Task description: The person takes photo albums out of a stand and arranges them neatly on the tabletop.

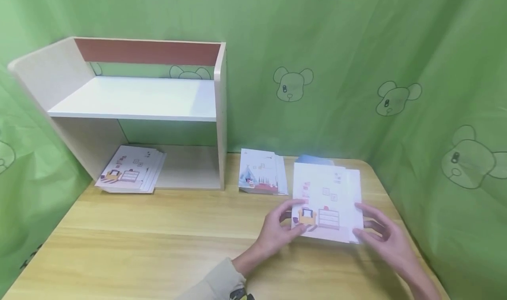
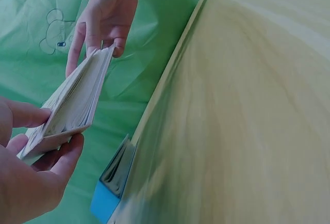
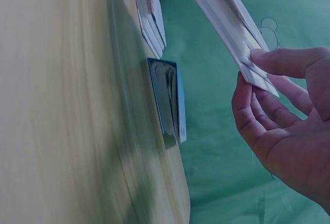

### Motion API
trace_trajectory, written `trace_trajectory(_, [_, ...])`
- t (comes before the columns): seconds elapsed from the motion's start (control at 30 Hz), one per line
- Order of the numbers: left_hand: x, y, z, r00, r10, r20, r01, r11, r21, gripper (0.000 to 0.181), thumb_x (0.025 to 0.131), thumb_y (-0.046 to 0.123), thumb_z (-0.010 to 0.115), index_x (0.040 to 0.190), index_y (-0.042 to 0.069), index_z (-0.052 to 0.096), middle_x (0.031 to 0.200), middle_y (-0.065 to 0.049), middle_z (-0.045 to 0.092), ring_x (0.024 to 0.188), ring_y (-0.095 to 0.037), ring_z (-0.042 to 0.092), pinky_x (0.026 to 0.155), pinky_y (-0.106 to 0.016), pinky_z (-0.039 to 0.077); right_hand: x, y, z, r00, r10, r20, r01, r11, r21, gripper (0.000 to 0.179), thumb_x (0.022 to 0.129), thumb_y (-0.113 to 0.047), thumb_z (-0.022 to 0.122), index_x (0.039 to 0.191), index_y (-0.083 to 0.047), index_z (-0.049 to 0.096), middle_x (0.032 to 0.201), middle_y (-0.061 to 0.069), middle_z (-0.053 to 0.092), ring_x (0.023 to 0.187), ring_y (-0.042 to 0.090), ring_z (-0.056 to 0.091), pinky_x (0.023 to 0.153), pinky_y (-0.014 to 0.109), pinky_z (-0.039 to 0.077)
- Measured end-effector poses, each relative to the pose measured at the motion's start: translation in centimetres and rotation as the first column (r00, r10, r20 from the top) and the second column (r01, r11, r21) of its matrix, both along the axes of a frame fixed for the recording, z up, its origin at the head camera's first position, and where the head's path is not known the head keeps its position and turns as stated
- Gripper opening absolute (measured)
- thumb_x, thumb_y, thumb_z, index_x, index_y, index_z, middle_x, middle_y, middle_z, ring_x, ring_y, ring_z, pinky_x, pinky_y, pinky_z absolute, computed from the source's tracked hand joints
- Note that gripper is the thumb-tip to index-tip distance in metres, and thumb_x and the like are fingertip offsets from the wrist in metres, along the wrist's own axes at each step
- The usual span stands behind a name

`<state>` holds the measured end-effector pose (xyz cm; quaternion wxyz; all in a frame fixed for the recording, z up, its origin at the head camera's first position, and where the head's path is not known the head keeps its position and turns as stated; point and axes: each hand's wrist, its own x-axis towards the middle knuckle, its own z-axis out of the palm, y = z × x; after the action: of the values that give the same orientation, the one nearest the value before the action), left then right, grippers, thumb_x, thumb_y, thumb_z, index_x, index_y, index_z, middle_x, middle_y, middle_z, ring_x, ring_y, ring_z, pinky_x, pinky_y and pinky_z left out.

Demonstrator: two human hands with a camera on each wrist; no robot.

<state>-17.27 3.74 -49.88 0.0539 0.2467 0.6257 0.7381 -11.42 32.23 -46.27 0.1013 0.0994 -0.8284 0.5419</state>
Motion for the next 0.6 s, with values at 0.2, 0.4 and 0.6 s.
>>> trace_trajectory(0.2, [0.5,0.9,-0.3,1.0,-0.013,0.007,0.013,0.999,-0.035,0.06,0.086,-0.007,0.075,0.14,0.015,0.059,0.127,-0.008,0.063,0.107,-0.012,0.064,0.079,-0.029,0.062,0.7,1.1,-0.1,1.0,-0.024,0.018,0.022,0.996,0.09,0.062,0.09,0.008,0.073,0.147,0.002,0.049,0.143,-0.019,0.053,0.102,0.005,0.067,0.082,0.023,0.06])
trace_trajectory(0.4, [1.2,1.8,-0.7,0.999,-0.011,0.036,0.013,0.998,-0.057,0.062,0.085,-0.009,0.074,0.14,0.016,0.059,0.126,-0.007,0.064,0.105,-0.009,0.065,0.079,-0.026,0.062,1.4,2.3,-1.0,0.999,-0.024,0.035,0.02,0.993,0.115,0.062,0.091,0.009,0.071,0.148,0.0,0.05,0.141,-0.019,0.053,0.102,0.003,0.067,0.08,0.022,0.06])
trace_trajectory(0.6, [1.4,2.9,-0.9,1.0,0.005,0.019,-0.003,0.997,-0.081,0.063,0.084,-0.011,0.074,0.139,0.017,0.059,0.126,-0.007,0.064,0.102,-0.007,0.065,0.076,-0.022,0.061,1.8,3.4,-1.2,0.994,-0.069,0.08,0.055,0.983,0.173,0.062,0.094,0.001,0.071,0.151,-0.004,0.047,0.138,-0.024,0.052,0.105,0.0,0.065,0.081,0.02,0.059])
